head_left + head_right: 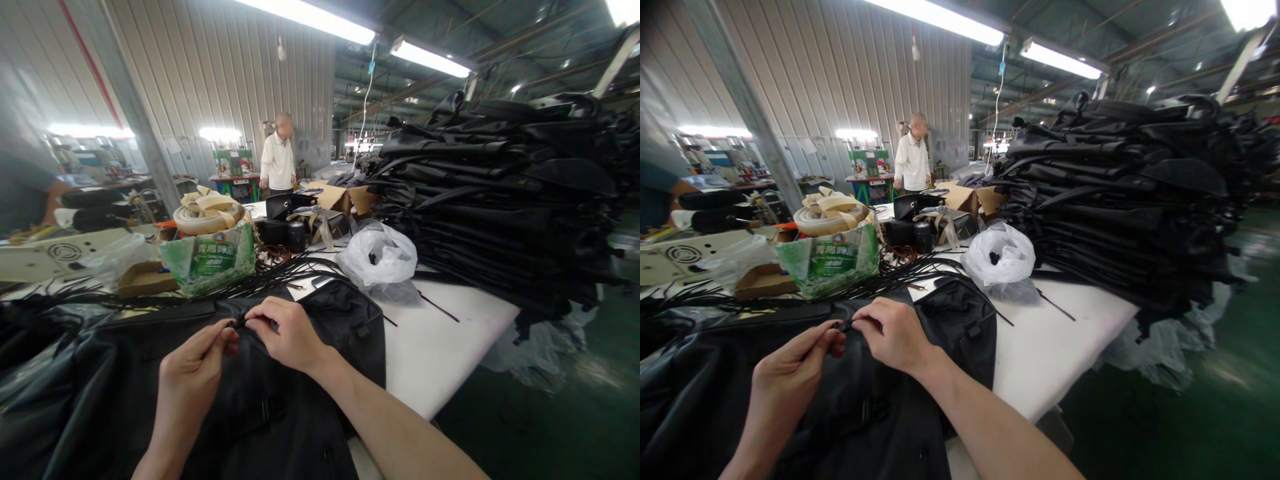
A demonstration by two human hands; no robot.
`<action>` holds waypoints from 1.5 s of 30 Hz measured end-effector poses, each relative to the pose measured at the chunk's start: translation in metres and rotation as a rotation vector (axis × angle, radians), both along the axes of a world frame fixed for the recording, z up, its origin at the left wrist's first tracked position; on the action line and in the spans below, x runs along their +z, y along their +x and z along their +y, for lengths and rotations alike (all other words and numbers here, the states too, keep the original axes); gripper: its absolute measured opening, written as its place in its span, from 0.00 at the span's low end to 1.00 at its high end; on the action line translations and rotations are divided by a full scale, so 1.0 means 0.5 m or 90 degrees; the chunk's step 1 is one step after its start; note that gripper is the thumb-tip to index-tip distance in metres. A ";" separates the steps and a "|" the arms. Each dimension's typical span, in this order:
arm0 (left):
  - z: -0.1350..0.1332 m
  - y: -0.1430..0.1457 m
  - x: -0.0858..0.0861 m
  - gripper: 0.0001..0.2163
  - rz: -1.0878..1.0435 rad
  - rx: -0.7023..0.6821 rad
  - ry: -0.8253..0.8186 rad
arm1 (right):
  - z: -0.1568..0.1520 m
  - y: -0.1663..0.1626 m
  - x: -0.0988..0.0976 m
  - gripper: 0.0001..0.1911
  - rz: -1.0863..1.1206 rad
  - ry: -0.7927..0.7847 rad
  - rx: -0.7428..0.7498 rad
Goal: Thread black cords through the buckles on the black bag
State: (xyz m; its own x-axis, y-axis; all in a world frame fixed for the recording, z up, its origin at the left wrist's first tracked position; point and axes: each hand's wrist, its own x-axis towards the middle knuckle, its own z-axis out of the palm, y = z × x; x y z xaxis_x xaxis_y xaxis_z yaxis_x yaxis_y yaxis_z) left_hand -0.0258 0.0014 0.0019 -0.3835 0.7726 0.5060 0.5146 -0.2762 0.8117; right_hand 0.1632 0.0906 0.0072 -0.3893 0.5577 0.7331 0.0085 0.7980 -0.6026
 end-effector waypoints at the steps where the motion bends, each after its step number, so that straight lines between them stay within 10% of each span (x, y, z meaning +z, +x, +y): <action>1: 0.000 -0.001 -0.002 0.13 0.008 -0.005 0.002 | -0.001 0.000 0.001 0.04 0.001 0.002 -0.002; 45: 0.001 0.003 -0.003 0.13 0.255 -0.076 0.074 | -0.004 0.007 0.000 0.03 -0.263 0.187 -0.126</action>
